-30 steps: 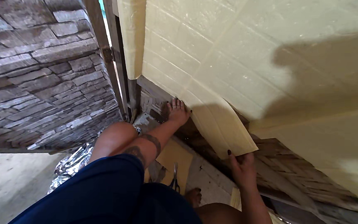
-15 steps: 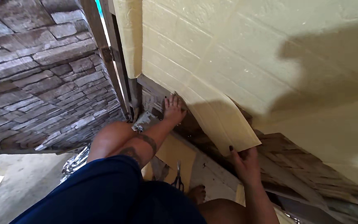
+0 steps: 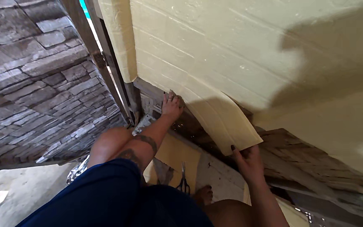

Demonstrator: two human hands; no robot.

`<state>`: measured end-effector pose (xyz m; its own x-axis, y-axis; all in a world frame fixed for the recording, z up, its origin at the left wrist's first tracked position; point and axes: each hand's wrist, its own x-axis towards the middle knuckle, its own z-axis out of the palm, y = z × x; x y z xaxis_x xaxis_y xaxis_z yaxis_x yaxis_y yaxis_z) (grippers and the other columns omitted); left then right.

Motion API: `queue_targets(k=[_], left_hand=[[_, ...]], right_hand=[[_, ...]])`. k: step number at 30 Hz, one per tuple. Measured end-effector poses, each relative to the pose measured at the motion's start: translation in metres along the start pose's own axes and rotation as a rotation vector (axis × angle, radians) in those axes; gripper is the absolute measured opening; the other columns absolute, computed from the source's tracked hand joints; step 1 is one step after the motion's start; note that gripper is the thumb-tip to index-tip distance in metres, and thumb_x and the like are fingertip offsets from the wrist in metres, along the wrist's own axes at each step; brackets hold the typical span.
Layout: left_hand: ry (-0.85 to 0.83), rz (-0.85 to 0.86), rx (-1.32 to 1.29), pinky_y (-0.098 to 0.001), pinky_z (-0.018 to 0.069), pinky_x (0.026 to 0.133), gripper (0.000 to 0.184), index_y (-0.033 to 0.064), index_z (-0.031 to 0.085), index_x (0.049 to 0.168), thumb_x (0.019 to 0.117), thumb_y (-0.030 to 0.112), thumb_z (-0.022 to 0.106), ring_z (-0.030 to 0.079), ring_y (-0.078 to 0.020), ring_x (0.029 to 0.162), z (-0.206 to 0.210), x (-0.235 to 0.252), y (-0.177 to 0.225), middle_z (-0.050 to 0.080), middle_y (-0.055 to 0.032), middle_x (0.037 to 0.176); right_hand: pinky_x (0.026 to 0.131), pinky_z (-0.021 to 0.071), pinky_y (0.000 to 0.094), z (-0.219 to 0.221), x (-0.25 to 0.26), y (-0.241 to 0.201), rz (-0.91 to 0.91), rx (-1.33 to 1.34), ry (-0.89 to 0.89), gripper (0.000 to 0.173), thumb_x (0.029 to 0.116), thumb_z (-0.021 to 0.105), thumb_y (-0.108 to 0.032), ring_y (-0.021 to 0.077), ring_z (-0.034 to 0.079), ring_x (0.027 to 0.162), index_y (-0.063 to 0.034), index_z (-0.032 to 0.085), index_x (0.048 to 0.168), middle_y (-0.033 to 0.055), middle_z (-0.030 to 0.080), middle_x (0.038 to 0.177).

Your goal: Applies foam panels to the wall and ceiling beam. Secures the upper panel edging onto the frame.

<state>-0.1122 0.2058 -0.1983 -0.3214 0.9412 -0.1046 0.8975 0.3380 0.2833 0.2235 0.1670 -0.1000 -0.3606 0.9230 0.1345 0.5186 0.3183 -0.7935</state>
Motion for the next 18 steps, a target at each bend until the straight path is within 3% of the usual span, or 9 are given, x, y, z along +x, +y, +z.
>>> queue_targets(k=[4, 7, 9, 10, 14, 18], left_hand=[[0.046, -0.044, -0.110, -0.0679, 0.0028, 0.123, 0.052, 0.0083, 0.052, 0.147, 0.1057, 0.039, 0.045, 0.017, -0.0387, 0.156, -0.008, -0.004, 0.002, 0.041, -0.0145, 0.160], [0.206, -0.030, -0.288, -0.0673, 0.0252, 0.117, 0.048, 0.0032, 0.054, 0.142, 0.1031, 0.032, 0.052, 0.044, -0.0428, 0.141, -0.022, -0.012, 0.008, 0.048, -0.0239, 0.150], [0.365, 0.088, -0.416, -0.0624, 0.0443, 0.105, 0.047, 0.0007, 0.055, 0.140, 0.1004, 0.026, 0.055, 0.053, -0.0444, 0.131, -0.028, -0.015, 0.011, 0.051, -0.0266, 0.144], [0.435, 0.157, -0.475, -0.0589, 0.0483, 0.102, 0.045, 0.0003, 0.056, 0.138, 0.0990, 0.023, 0.055, 0.055, -0.0439, 0.128, -0.031, -0.016, 0.014, 0.052, -0.0271, 0.143], [0.601, 0.361, -0.548, -0.0522, 0.0509, 0.102, 0.043, 0.0005, 0.057, 0.137, 0.0965, 0.017, 0.059, 0.055, -0.0418, 0.127, -0.046, -0.016, 0.032, 0.052, -0.0281, 0.141], [0.502, 0.435, -0.567, -0.0563, 0.0492, 0.100, 0.056, 0.0135, 0.049, 0.151, 0.0956, 0.016, 0.060, 0.054, -0.0413, 0.127, -0.057, -0.014, 0.044, 0.050, -0.0265, 0.142]], right_hand=[[0.098, 0.0562, 0.0306, -0.001, 0.000, 0.007, 0.040, -0.007, -0.018, 0.071, 0.0959, 0.064, -0.024, 0.0143, 0.064, 0.118, 0.0061, 0.032, 0.151, 0.0190, 0.059, 0.136], [0.097, 0.0566, 0.0299, 0.001, -0.002, 0.008, 0.010, 0.014, -0.028, 0.070, 0.0952, 0.064, -0.026, 0.0133, 0.065, 0.117, 0.0055, 0.034, 0.150, 0.0178, 0.061, 0.134], [0.098, 0.0564, 0.0303, 0.002, -0.004, 0.005, 0.022, 0.028, -0.042, 0.069, 0.0956, 0.064, -0.025, 0.0135, 0.064, 0.118, 0.0046, 0.035, 0.150, 0.0177, 0.061, 0.135], [0.098, 0.0562, 0.0313, 0.003, -0.006, 0.003, 0.042, 0.024, -0.047, 0.069, 0.0958, 0.064, -0.025, 0.0143, 0.064, 0.119, 0.0036, 0.035, 0.151, 0.0178, 0.060, 0.135], [0.097, 0.0565, 0.0355, 0.004, -0.008, 0.000, 0.094, -0.022, -0.070, 0.071, 0.0955, 0.064, -0.029, 0.0187, 0.064, 0.119, 0.0005, 0.034, 0.153, 0.0201, 0.058, 0.138], [0.098, 0.0562, 0.0367, 0.007, -0.008, -0.001, 0.121, 0.004, -0.098, 0.070, 0.0960, 0.065, -0.027, 0.0207, 0.064, 0.119, -0.0025, 0.034, 0.153, 0.0202, 0.057, 0.139]])
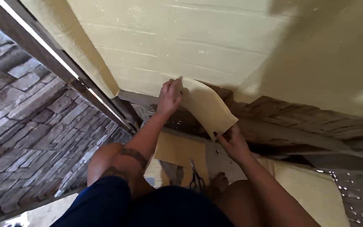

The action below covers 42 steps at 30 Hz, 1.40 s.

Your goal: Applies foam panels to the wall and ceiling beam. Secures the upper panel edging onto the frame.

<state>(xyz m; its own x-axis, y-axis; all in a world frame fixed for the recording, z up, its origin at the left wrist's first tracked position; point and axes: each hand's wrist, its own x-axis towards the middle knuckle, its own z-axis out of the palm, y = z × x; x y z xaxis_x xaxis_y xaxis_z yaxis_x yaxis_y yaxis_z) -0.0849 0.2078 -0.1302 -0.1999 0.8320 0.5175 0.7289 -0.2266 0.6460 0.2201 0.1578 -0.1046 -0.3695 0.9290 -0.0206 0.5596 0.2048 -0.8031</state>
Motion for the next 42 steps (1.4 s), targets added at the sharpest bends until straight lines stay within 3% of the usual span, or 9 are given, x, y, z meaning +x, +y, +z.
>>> queue_targets(k=[2, 6, 11, 16, 29, 42], left_hand=[[-0.047, 0.005, -0.021, -0.0581, 0.0473, 0.102, 0.062, 0.0177, 0.043, 0.156, 0.0958, 0.017, 0.060, 0.053, -0.0411, 0.129, 0.003, 0.003, -0.001, 0.050, -0.0256, 0.143], [-0.087, -0.054, 0.013, -0.0609, 0.0466, 0.101, 0.063, 0.0185, 0.042, 0.156, 0.0965, 0.020, 0.061, 0.052, -0.0413, 0.130, 0.008, 0.009, 0.002, 0.050, -0.0227, 0.145], [-0.058, -0.043, -0.028, -0.0615, 0.0445, 0.103, 0.056, 0.0025, 0.047, 0.146, 0.0927, 0.014, 0.060, 0.054, -0.0391, 0.128, 0.012, 0.014, 0.001, 0.059, -0.0216, 0.135], [-0.084, -0.027, -0.060, -0.0590, 0.0452, 0.103, 0.048, -0.0001, 0.053, 0.138, 0.0913, 0.008, 0.055, 0.055, -0.0375, 0.127, 0.014, 0.019, -0.003, 0.060, -0.0215, 0.133], [-0.119, -0.051, 0.009, -0.0561, 0.0506, 0.094, 0.047, 0.0059, 0.057, 0.137, 0.0908, 0.005, 0.054, 0.059, -0.0371, 0.119, 0.013, 0.024, 0.004, 0.060, -0.0213, 0.130], [-0.216, -0.001, 0.026, -0.0614, 0.0460, 0.099, 0.053, 0.0122, 0.054, 0.144, 0.0924, 0.003, 0.048, 0.058, -0.0340, 0.126, 0.005, 0.023, -0.005, 0.064, -0.0127, 0.132]], right_hand=[[0.097, 0.0566, 0.0369, 0.001, 0.001, 0.001, 0.003, 0.014, -0.012, 0.068, 0.0966, 0.065, -0.025, 0.0216, 0.064, 0.119, -0.0038, 0.034, 0.153, 0.0207, 0.055, 0.140], [0.096, 0.0568, 0.0380, 0.002, 0.001, 0.000, 0.025, -0.002, -0.036, 0.067, 0.0978, 0.064, -0.025, 0.0225, 0.064, 0.119, -0.0056, 0.034, 0.154, 0.0210, 0.053, 0.143], [0.095, 0.0583, 0.0365, 0.005, 0.005, 0.003, 0.052, 0.032, -0.069, 0.066, 0.0977, 0.065, -0.024, 0.0212, 0.066, 0.117, -0.0063, 0.035, 0.153, 0.0191, 0.053, 0.144], [0.095, 0.0574, 0.0419, 0.002, 0.007, -0.005, 0.070, -0.009, -0.100, 0.066, 0.0992, 0.065, -0.023, 0.0255, 0.066, 0.116, -0.0036, 0.033, 0.153, 0.0218, 0.053, 0.142], [0.097, 0.0569, 0.0442, 0.007, 0.012, -0.002, 0.061, 0.037, -0.100, 0.068, 0.0967, 0.070, -0.020, 0.0254, 0.066, 0.118, -0.0079, 0.034, 0.153, 0.0192, 0.054, 0.142], [0.091, 0.0599, 0.0443, 0.014, 0.018, -0.004, 0.038, 0.065, -0.086, 0.068, 0.0968, 0.070, -0.016, 0.0247, 0.067, 0.114, -0.0076, 0.032, 0.153, 0.0188, 0.054, 0.141]])
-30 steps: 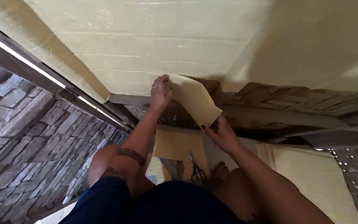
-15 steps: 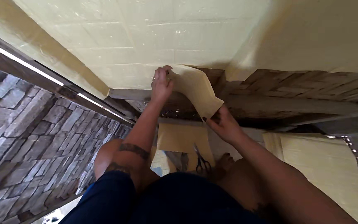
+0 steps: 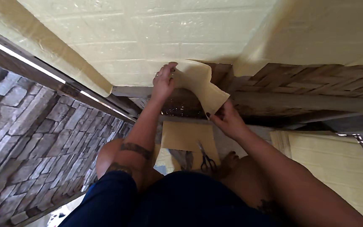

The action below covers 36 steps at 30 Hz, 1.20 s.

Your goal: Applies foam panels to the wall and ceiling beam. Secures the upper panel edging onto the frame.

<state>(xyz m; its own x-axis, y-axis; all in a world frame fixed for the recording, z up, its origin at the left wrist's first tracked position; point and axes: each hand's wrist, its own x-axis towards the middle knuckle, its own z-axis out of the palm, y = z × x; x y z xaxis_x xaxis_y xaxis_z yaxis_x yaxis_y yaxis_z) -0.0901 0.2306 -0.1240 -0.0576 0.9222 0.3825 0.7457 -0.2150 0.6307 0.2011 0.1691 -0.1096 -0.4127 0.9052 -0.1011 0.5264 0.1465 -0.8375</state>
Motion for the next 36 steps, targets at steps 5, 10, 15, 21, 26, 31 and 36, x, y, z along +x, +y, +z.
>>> queue_targets(k=[5, 10, 15, 21, 26, 31, 36], left_hand=[[-0.041, 0.029, -0.021, -0.0626, 0.0461, 0.097, 0.055, 0.0115, 0.055, 0.144, 0.0900, 0.002, 0.051, 0.058, -0.0363, 0.123, 0.005, 0.002, -0.002, 0.064, -0.0155, 0.128], [-0.014, 0.002, -0.011, -0.0630, 0.0472, 0.091, 0.056, 0.0157, 0.058, 0.142, 0.0882, 0.000, 0.053, 0.059, -0.0385, 0.118, 0.017, 0.003, 0.001, 0.062, -0.0184, 0.126], [-0.007, -0.036, 0.015, -0.0623, 0.0468, 0.091, 0.053, 0.0180, 0.061, 0.139, 0.0877, 0.003, 0.056, 0.058, -0.0401, 0.115, 0.018, 0.004, 0.008, 0.061, -0.0205, 0.123], [-0.039, -0.020, 0.094, -0.0649, 0.0443, 0.093, 0.057, 0.0239, 0.059, 0.142, 0.0886, 0.006, 0.059, 0.058, -0.0427, 0.116, 0.025, 0.000, 0.016, 0.061, -0.0213, 0.126], [-0.116, -0.069, 0.106, -0.0659, 0.0409, 0.098, 0.058, 0.0261, 0.055, 0.147, 0.0913, 0.008, 0.059, 0.055, -0.0410, 0.121, 0.025, 0.000, 0.024, 0.058, -0.0209, 0.130], [-0.147, -0.059, 0.119, -0.0654, 0.0416, 0.099, 0.060, 0.0261, 0.051, 0.150, 0.0930, 0.009, 0.058, 0.054, -0.0411, 0.124, 0.023, -0.004, 0.026, 0.057, -0.0207, 0.134], [-0.013, 0.022, 0.072, -0.0635, 0.0467, 0.093, 0.052, 0.0179, 0.058, 0.143, 0.0924, 0.007, 0.055, 0.059, -0.0390, 0.121, 0.026, -0.007, 0.026, 0.061, -0.0196, 0.130]], right_hand=[[0.091, 0.0594, 0.0453, 0.002, 0.000, -0.001, 0.025, 0.020, 0.001, 0.067, 0.0971, 0.069, -0.015, 0.0250, 0.068, 0.111, -0.0086, 0.032, 0.153, 0.0181, 0.058, 0.137], [0.094, 0.0594, 0.0424, 0.002, 0.000, -0.001, 0.045, 0.066, 0.000, 0.073, 0.0966, 0.070, -0.014, 0.0231, 0.066, 0.117, -0.0106, 0.027, 0.155, 0.0167, 0.054, 0.143], [0.095, 0.0587, 0.0416, 0.000, -0.001, -0.005, 0.059, 0.062, 0.004, 0.075, 0.0955, 0.071, -0.012, 0.0226, 0.067, 0.115, -0.0094, 0.027, 0.155, 0.0172, 0.057, 0.139], [0.095, 0.0591, 0.0412, -0.001, 0.000, -0.003, 0.041, 0.081, -0.001, 0.072, 0.0950, 0.071, -0.010, 0.0222, 0.067, 0.116, -0.0076, 0.029, 0.153, 0.0172, 0.058, 0.137], [0.095, 0.0593, 0.0402, -0.002, 0.002, -0.002, 0.034, 0.110, -0.009, 0.073, 0.0951, 0.071, -0.010, 0.0208, 0.067, 0.117, -0.0095, 0.027, 0.154, 0.0153, 0.057, 0.139], [0.093, 0.0597, 0.0404, -0.001, 0.001, -0.005, 0.030, 0.111, -0.019, 0.071, 0.0957, 0.070, -0.010, 0.0211, 0.068, 0.114, -0.0088, 0.028, 0.153, 0.0157, 0.056, 0.138], [0.094, 0.0589, 0.0418, -0.001, -0.001, -0.010, 0.060, 0.076, -0.028, 0.073, 0.0972, 0.069, -0.012, 0.0235, 0.068, 0.114, -0.0068, 0.025, 0.155, 0.0183, 0.057, 0.137]])
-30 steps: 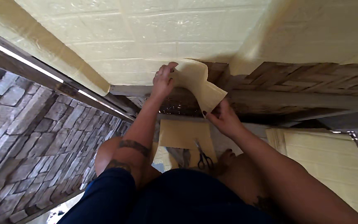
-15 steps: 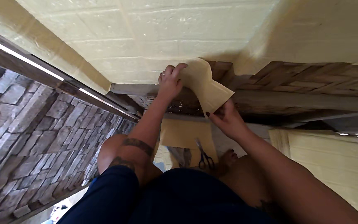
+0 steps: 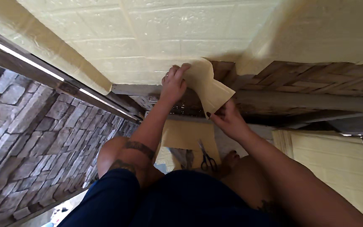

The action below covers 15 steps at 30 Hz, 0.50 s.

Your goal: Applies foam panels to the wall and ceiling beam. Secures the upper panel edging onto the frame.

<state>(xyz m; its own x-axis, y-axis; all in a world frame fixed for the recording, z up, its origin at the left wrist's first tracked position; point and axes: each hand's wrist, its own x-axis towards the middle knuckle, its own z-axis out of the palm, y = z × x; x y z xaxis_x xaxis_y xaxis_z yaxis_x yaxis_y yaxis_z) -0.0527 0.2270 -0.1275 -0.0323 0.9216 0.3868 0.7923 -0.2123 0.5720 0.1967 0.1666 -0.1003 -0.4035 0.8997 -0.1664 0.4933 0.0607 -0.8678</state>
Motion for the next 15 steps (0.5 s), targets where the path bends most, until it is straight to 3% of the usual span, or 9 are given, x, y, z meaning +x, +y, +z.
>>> queue_targets(k=[5, 15], left_hand=[[0.135, 0.060, -0.031, -0.0566, 0.0502, 0.093, 0.047, 0.0120, 0.063, 0.136, 0.0911, 0.003, 0.055, 0.059, -0.0365, 0.119, -0.007, 0.002, -0.007, 0.062, -0.0193, 0.127], [0.057, -0.008, 0.025, -0.0604, 0.0471, 0.096, 0.050, 0.0179, 0.062, 0.138, 0.0933, -0.001, 0.048, 0.060, -0.0339, 0.123, -0.010, 0.000, -0.021, 0.066, -0.0115, 0.130]], right_hand=[[0.091, 0.0594, 0.0449, -0.003, -0.001, 0.002, 0.036, -0.001, 0.046, 0.075, 0.0985, 0.068, -0.015, 0.0271, 0.068, 0.112, -0.0071, 0.021, 0.157, 0.0210, 0.053, 0.142], [0.096, 0.0576, 0.0449, -0.002, 0.005, 0.008, 0.058, -0.051, 0.122, 0.077, 0.0964, 0.070, -0.015, 0.0274, 0.063, 0.122, -0.0069, 0.022, 0.156, 0.0221, 0.047, 0.148]])
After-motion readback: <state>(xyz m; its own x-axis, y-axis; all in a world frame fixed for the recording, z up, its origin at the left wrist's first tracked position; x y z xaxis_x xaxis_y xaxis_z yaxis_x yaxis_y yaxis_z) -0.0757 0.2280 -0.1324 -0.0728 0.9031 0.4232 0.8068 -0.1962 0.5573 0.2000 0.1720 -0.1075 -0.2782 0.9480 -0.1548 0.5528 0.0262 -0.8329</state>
